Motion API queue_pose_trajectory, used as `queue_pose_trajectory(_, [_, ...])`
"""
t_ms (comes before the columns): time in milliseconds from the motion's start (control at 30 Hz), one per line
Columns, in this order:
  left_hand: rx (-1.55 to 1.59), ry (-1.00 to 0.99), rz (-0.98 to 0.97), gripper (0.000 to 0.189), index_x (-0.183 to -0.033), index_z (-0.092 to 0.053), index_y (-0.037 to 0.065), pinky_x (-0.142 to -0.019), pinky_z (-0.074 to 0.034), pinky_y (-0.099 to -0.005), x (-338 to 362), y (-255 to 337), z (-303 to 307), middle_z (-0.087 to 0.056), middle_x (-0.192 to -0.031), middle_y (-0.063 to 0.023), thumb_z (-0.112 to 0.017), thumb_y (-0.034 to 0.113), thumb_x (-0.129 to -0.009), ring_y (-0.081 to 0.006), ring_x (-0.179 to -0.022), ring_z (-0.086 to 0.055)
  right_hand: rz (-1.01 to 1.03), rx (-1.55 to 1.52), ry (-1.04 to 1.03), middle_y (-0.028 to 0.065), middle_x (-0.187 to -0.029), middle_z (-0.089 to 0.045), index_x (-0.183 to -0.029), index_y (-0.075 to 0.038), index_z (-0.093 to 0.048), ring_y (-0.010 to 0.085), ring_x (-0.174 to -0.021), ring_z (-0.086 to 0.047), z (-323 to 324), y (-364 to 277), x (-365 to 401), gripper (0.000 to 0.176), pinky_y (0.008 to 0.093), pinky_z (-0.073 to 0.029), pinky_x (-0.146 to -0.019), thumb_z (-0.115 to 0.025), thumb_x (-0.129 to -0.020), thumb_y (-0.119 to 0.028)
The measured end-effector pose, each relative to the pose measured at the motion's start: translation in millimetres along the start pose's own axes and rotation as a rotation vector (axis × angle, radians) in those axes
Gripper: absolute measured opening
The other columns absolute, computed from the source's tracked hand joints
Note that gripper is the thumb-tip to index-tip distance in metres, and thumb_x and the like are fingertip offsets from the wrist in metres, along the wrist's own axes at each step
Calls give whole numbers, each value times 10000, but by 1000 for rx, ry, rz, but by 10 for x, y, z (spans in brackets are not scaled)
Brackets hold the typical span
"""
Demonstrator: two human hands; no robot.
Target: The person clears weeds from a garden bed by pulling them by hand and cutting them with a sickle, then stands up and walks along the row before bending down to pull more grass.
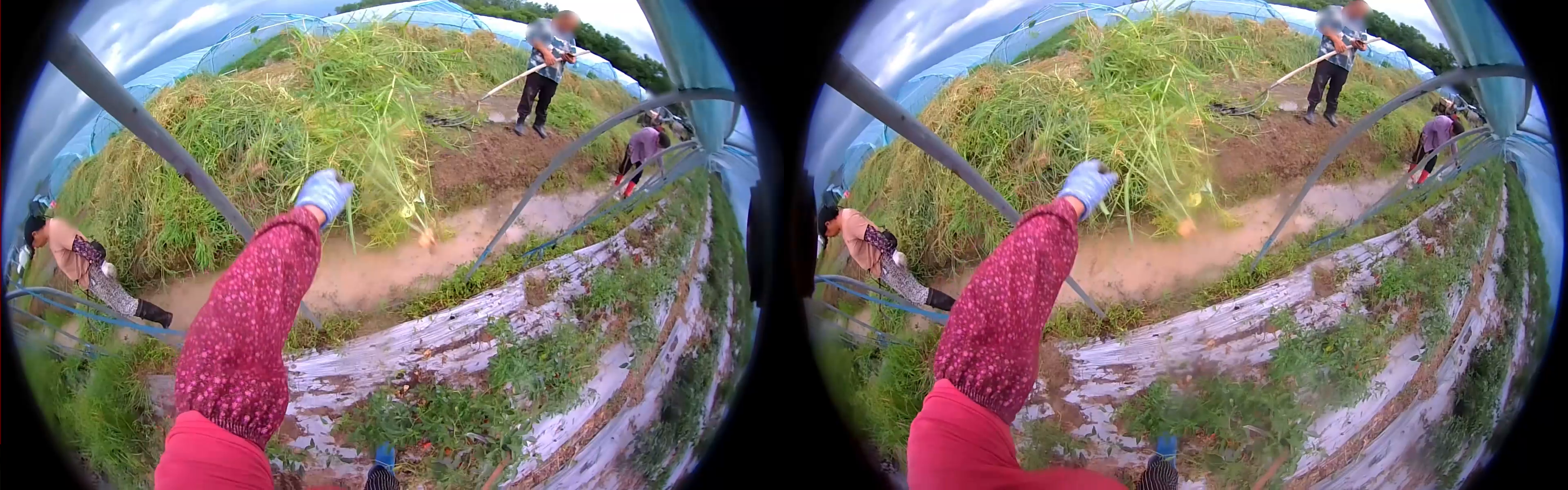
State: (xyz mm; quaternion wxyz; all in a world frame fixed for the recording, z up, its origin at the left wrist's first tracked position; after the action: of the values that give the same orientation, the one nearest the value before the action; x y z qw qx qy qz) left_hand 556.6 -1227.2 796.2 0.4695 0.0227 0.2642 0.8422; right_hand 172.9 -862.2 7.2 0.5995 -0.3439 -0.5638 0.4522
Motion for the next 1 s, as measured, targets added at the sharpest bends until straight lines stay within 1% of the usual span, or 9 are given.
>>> queue_pose_trajectory(167, [-61,-689,-479,320,-964,-656,77,-747,-492,-429,2156,-489,-1737,-639,-865,-207,-525,325,-809,-368,-799,-622,-187,139,13,124,-870,-603,-935,-17,-586,218,-744,-576,198,-967,311,228,353,-485,-615,-566,-841,-224])
queue_pose_trajectory(267, [-75,-955,-404,311,-1020,-647,96,-783,-488,-410,3292,-921,-1874,-660,-910,-155,-547,319,-826,-326,-854,-628,-303,227,106,144,-868,-613,-908,2,-595,238,-734,-590,810,-1275,695,270,370,-489,-589,-600,-803,-246])
queue_pose_trajectory(467, [84,-916,-56,355,-1008,-647,67,-801,-472,-435,4911,-2180,-1438,-642,-951,-200,-535,346,-819,-362,-895,-611,-511,369,764,184,-864,-632,-853,42,-612,278,-715,-619,3837,-2111,1926,359,403,-497,-537,-667,-726,-289])
queue_pose_trajectory(533, [48,-871,163,370,-1014,-654,75,-830,-468,-407,5471,-2762,-1195,-650,-964,-173,-556,373,-818,-336,-919,-612,-2,774,566,128,-590,-561,-891,-2,-552,242,-552,-578,4199,-1336,1054,277,378,-470,-505,-489,-828,-264])
queue_pose_trajectory(600, [48,-842,316,402,-1011,-657,57,-829,-470,-412,6108,-3255,-924,-648,-972,-181,-560,393,-812,-345,-915,-611,-254,486,678,109,-579,-516,-816,-8,-511,234,-500,-525,3695,-2716,1379,272,353,-432,-464,-480,-817,-279])
queue_pose_trajectory(633, [63,-817,351,402,-1011,-657,57,-829,-470,-412,6416,-3437,-809,-648,-972,-181,-560,393,-812,-345,-915,-611,-228,503,645,109,-579,-516,-816,-8,-511,234,-500,-525,3534,-2904,1273,272,353,-432,-464,-480,-817,-279])
queue_pose_trajectory(700, [0,-762,478,417,-997,-660,38,-827,-472,-415,7086,-3826,-524,-650,-962,-190,-563,398,-809,-348,-909,-614,-117,-46,744,91,-574,-481,-785,-8,-480,221,-471,-476,3264,-3030,1162,272,348,-382,-426,-472,-819,-278])
queue_pose_trajectory(800, [-46,-825,693,386,-1016,-661,61,-838,-469,-429,7906,-4195,-99,-643,-994,-195,-563,364,-798,-347,-941,-609,-132,-75,529,141,-713,-525,-849,63,-502,259,-593,-488,2510,-3461,1164,305,410,-388,-563,-478,-774,-231])
queue_pose_trajectory(1000, [154,-467,1209,353,-940,-680,46,-770,-501,-389,9592,-4914,386,-674,-867,-167,-534,345,-823,-308,-827,-651,-259,-57,-26,64,-599,-446,-814,-8,-452,184,-438,-438,676,-3479,1449,141,344,-370,-408,-528,-799,-126])
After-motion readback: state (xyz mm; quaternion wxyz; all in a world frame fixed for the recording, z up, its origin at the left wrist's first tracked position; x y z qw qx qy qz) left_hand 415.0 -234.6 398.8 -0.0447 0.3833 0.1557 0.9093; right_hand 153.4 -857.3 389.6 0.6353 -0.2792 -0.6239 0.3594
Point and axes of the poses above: each hand's wrist, its own x-axis away from the middle knuckle, its own z-axis out of the back of the hand, y = z × x, the point moved 9 cm from there along -x, towards the middle knuckle
